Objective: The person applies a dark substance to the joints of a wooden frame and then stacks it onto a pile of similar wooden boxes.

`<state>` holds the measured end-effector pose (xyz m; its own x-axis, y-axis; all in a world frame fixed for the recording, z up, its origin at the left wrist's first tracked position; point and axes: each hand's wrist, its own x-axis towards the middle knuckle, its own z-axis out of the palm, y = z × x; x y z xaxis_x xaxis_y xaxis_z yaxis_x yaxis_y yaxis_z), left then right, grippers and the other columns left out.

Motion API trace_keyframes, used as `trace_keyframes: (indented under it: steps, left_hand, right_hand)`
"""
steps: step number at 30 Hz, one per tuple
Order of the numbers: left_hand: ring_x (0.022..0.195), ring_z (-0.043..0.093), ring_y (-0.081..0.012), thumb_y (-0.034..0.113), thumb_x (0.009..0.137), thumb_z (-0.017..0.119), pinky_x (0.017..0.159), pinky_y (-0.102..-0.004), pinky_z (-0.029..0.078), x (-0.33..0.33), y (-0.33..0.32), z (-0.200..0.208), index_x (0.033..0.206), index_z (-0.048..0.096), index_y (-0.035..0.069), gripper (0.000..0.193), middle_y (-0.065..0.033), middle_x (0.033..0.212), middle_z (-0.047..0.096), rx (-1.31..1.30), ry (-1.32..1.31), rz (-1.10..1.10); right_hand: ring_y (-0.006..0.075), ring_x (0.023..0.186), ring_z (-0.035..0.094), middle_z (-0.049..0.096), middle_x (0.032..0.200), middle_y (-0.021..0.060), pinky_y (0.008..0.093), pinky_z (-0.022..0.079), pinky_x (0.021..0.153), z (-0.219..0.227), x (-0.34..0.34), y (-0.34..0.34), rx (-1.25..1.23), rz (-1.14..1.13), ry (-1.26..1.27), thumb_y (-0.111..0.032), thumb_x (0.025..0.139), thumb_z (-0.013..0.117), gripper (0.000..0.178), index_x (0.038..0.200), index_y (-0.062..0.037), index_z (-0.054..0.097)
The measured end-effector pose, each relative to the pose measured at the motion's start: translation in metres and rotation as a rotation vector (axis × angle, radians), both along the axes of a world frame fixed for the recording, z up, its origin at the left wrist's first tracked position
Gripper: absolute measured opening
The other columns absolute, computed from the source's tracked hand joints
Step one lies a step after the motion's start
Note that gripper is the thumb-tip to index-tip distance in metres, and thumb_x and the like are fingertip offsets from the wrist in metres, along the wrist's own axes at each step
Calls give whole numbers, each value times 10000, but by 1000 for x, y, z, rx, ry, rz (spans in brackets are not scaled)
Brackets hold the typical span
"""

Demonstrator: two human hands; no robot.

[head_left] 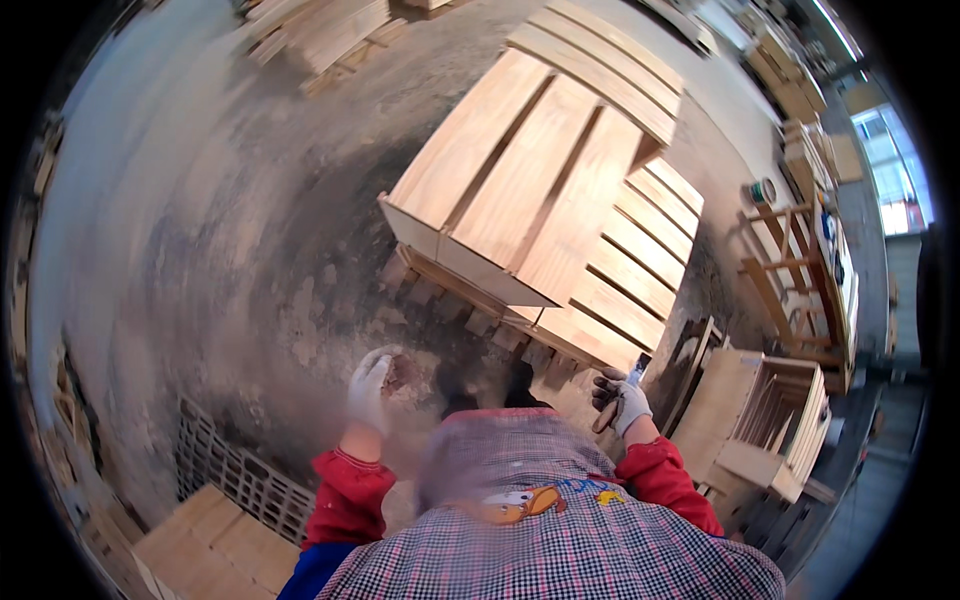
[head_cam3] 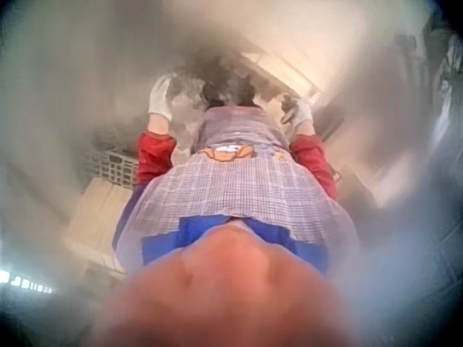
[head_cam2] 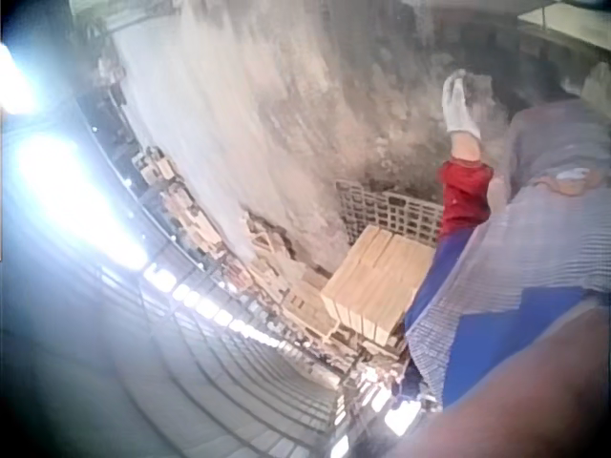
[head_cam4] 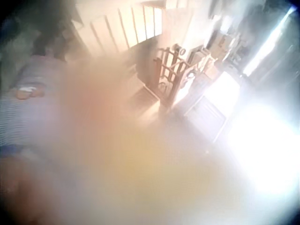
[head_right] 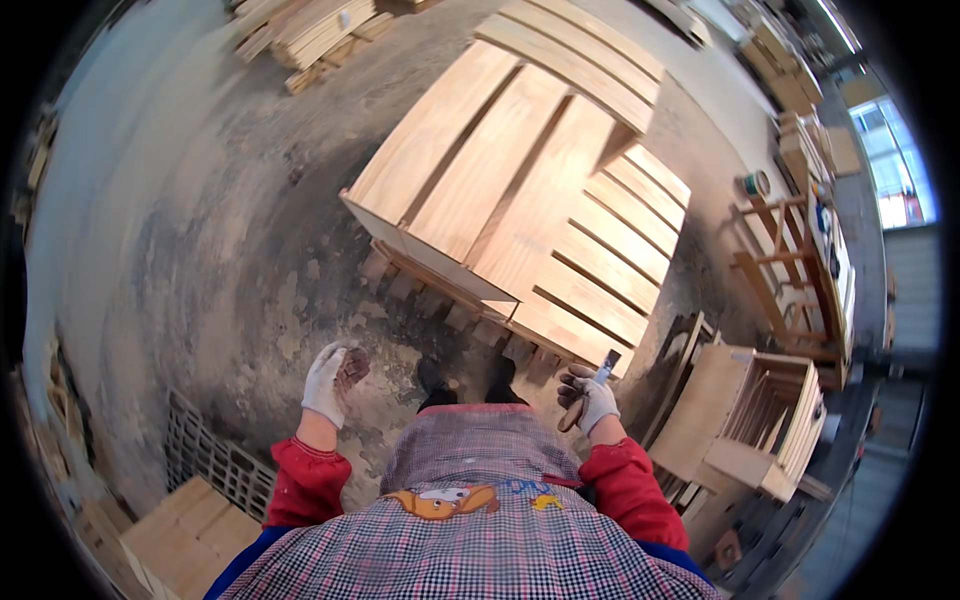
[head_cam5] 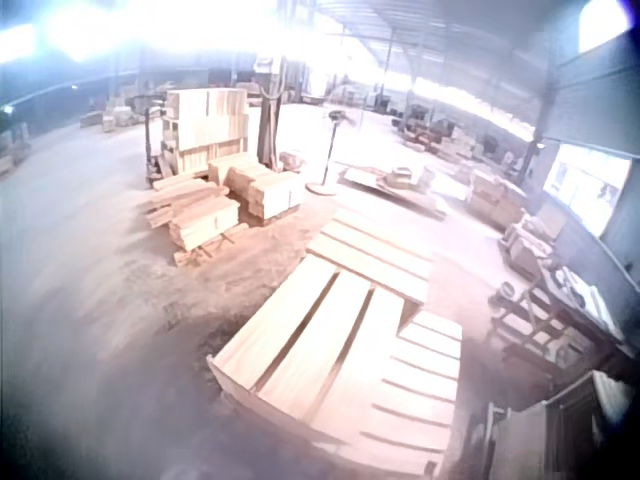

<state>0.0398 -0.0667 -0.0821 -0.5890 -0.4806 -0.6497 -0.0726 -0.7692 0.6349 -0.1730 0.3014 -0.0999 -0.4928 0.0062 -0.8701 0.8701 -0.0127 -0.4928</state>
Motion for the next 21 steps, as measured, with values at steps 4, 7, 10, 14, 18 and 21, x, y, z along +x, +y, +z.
trace_keyframes:
  steps: [4, 7, 10, 14, 18, 21]
  left_hand:
    - [856, 609, -215, 139, 895, 493, 779, -340, 504, -26, 0, 8, 1077, 544, 22, 223, -108, 957, 614, -121, -4, -61]
    - [837, 607, -204, 135, 899, 486, 764, -333, 502, -37, 22, 9, 1080, 546, 29, 218, -106, 961, 614, -157, 3, -160]
    - [814, 605, -195, 143, 901, 492, 739, -319, 502, -57, 62, 1, 1084, 546, 30, 222, -103, 950, 617, -169, 12, -297]
    - [798, 600, -187, 168, 901, 510, 694, -288, 494, -89, 139, -29, 1078, 546, 31, 226, -100, 934, 613, -105, 115, -550]
    - [804, 606, -193, 211, 889, 540, 648, -291, 494, -127, 247, -26, 1096, 528, 40, 269, -113, 969, 607, -108, 81, -713]
    - [813, 605, -204, 228, 884, 544, 667, -318, 508, -162, 360, -9, 1135, 519, 52, 307, -122, 960, 609, -98, 99, -758]
  right_hand:
    - [247, 650, 605, 618, 853, 113, 372, 525, 546, 14, 16, 19, -58, -1, -6, -29, 835, 475, 253, 1082, -60, 518]
    - [251, 674, 601, 611, 874, 115, 375, 523, 561, 19, 32, 56, -44, -72, 4, -35, 846, 457, 269, 1108, -48, 515]
    - [231, 675, 593, 612, 880, 111, 364, 514, 565, 19, 52, 110, -106, -164, 22, -56, 840, 464, 307, 1145, -55, 501]
    - [190, 632, 564, 617, 841, 77, 323, 460, 510, 6, 78, 196, -42, -230, -1, -91, 822, 522, 343, 1165, -102, 510]
    - [183, 560, 546, 606, 767, 98, 294, 450, 488, -34, 108, 297, -188, -477, -50, -105, 830, 559, 341, 1162, -82, 485]
    - [186, 505, 533, 603, 733, 95, 301, 442, 454, -61, 133, 388, -115, -635, -92, -101, 815, 568, 233, 1042, -62, 533]
